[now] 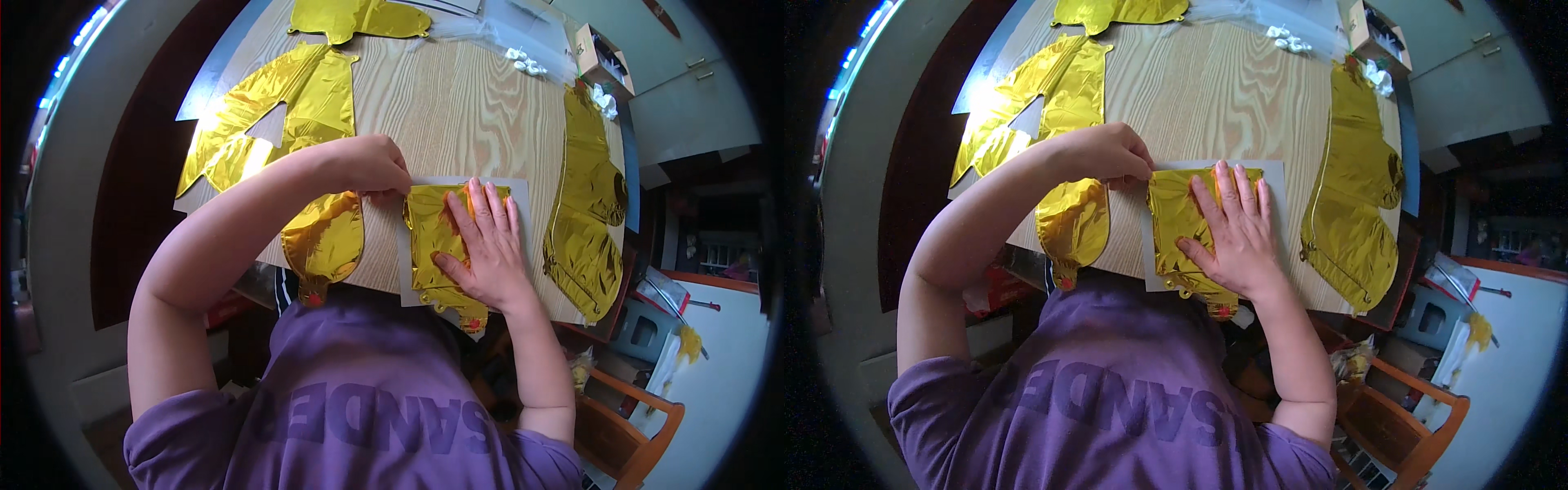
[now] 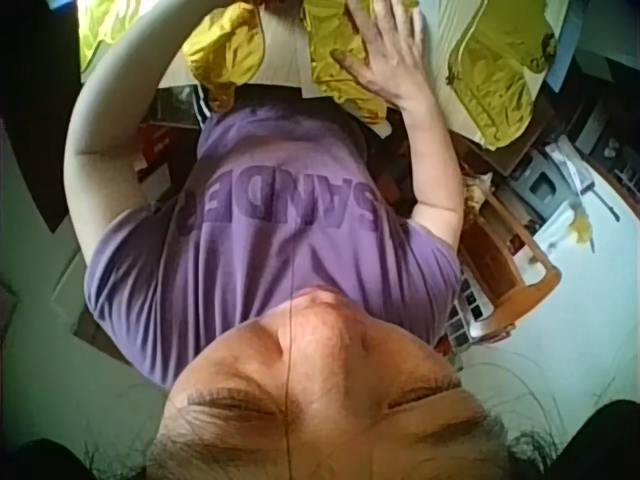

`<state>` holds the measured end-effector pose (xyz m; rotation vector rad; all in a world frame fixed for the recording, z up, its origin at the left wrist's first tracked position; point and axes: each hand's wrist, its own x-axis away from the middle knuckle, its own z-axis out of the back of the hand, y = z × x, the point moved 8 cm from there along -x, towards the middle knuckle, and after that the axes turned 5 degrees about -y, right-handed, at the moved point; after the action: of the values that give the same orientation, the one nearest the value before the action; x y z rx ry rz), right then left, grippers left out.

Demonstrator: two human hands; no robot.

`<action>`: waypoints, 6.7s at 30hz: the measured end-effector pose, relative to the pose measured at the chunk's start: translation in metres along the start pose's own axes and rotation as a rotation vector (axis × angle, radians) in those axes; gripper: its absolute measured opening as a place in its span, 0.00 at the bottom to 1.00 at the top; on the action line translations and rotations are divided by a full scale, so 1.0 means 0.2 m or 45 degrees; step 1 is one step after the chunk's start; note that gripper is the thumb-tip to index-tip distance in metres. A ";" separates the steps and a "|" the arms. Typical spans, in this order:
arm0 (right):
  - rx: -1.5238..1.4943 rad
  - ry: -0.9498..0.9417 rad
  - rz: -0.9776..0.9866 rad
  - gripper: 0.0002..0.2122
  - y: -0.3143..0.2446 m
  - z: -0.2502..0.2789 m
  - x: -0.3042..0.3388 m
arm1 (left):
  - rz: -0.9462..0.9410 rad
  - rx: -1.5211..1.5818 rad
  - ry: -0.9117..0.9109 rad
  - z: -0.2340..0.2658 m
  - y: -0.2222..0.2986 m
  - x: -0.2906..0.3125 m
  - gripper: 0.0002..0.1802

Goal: Folding gold foil balloons and placing them into cardboard packaging inserts.

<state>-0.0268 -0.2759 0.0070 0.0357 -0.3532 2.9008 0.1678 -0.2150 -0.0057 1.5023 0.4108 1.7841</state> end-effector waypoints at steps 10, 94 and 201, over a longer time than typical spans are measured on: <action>0.006 0.009 0.005 0.39 0.00 0.00 0.00 | -0.155 0.019 0.080 -0.03 0.00 0.00 0.13; 0.026 0.051 0.017 0.36 0.00 0.00 0.01 | 0.124 0.435 0.246 -0.19 -0.07 0.06 0.17; -0.615 0.293 -0.320 0.31 0.29 0.25 0.13 | -0.943 -1.261 0.649 -0.34 0.13 0.12 0.52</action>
<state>-0.0652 -0.3380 0.0431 -0.3044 -0.9173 2.4673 0.0952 -0.2001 0.0107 0.1473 0.2094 1.3689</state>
